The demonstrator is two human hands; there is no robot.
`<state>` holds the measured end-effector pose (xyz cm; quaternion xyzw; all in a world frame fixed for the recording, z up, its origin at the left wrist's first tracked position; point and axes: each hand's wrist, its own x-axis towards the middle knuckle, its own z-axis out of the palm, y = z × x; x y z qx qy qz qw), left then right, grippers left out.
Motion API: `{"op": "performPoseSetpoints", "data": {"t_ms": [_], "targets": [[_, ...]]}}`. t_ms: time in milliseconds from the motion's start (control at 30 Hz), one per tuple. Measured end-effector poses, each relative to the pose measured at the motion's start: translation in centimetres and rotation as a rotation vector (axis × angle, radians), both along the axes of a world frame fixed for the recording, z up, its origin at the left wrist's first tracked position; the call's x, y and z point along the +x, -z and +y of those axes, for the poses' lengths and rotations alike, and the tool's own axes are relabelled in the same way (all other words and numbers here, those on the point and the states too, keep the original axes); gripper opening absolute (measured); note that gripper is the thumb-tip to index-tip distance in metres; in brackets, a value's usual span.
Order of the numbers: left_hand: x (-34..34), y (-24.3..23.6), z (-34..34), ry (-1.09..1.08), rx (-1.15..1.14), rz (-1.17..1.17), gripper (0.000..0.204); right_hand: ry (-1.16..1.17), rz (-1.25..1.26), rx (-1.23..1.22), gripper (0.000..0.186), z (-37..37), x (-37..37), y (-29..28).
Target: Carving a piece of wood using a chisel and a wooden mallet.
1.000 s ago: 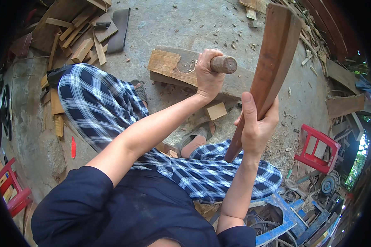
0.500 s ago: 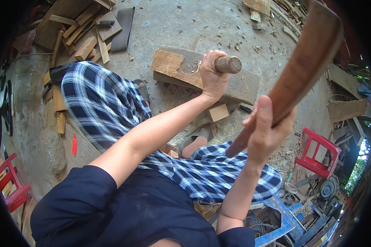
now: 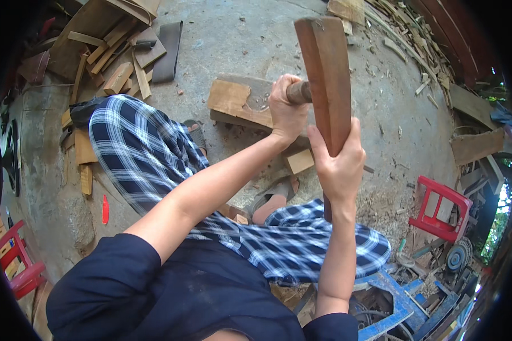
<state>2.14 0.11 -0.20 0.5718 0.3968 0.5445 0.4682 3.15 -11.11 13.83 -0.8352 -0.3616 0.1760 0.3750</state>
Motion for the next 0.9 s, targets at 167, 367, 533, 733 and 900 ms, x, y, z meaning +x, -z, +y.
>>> {"op": "performPoseSetpoints", "data": {"t_ms": [167, 367, 533, 733, 900], "targets": [[-0.4, 0.1, 2.8, 0.141, -0.047, -0.107, 0.020, 0.123, 0.233, 0.067, 0.043, -0.6, -0.4, 1.0], [-3.1, -2.5, 10.6, 0.241, -0.357, -0.208, 0.027, 0.216, 0.361, 0.164, 0.045, -2.6, -0.8, 2.8], [-6.3, -2.0, 15.8, 0.733, -0.249, 0.508, 0.023, 0.230, 0.515, 0.247, 0.043, -2.9, -0.4, 3.0], [-8.9, 3.2, 8.8, 1.067, 0.653, 1.375, 0.032, 0.297, 0.545, 0.342, 0.043, -3.2, 0.9, 1.6], [-9.8, 7.5, 8.2, 0.999, 0.695, 1.410, 0.020, 0.264, 0.491, 0.356, 0.042, -4.1, 1.6, 0.7]]}}
